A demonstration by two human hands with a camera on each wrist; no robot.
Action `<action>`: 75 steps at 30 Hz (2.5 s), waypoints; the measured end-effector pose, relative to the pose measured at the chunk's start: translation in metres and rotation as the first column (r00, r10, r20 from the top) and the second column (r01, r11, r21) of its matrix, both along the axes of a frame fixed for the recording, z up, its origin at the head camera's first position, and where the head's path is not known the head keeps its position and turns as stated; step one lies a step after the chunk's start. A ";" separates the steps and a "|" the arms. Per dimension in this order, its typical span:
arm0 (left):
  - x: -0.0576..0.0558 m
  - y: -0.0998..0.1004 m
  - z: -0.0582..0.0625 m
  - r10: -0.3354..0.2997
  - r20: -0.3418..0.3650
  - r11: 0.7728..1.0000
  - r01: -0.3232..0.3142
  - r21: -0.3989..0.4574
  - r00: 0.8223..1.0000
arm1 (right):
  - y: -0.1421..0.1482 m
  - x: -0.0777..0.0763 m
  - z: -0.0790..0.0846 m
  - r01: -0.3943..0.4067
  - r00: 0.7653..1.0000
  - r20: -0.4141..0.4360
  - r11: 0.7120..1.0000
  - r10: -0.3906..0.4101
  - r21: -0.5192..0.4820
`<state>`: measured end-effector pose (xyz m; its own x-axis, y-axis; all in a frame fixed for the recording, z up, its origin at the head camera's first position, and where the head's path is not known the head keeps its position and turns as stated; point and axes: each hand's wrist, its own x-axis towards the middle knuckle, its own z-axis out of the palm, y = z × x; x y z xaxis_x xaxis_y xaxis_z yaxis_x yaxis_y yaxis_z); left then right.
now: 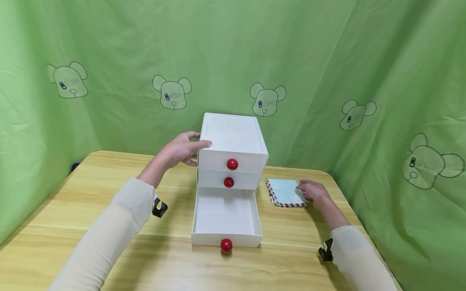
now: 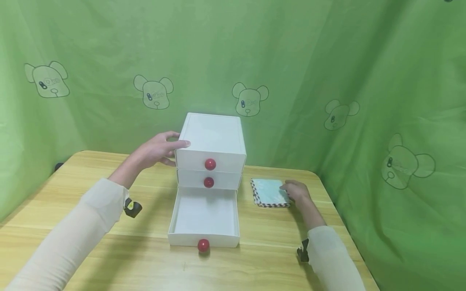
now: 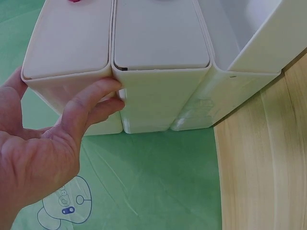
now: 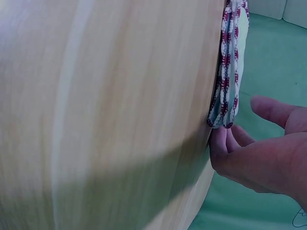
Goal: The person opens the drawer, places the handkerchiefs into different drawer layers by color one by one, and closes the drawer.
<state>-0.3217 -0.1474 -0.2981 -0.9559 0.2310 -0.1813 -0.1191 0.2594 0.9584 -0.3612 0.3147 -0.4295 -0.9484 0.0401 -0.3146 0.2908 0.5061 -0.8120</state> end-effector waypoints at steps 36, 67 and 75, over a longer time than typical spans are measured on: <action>-0.001 -0.001 -0.003 0.002 0.007 1.000 -0.002 0.019 1.000 | 0.003 -0.003 -0.020 0.074 0.996 -0.070 0.984 -0.063 0.162; -0.001 0.001 0.000 -0.001 0.007 1.000 0.001 0.027 1.000 | 0.001 0.015 0.013 -0.034 0.999 -0.031 0.999 0.034 0.004; 0.000 0.000 0.001 0.006 0.013 1.000 -0.006 0.017 1.000 | -0.004 0.020 0.025 -0.062 0.998 -0.031 0.998 0.061 -0.017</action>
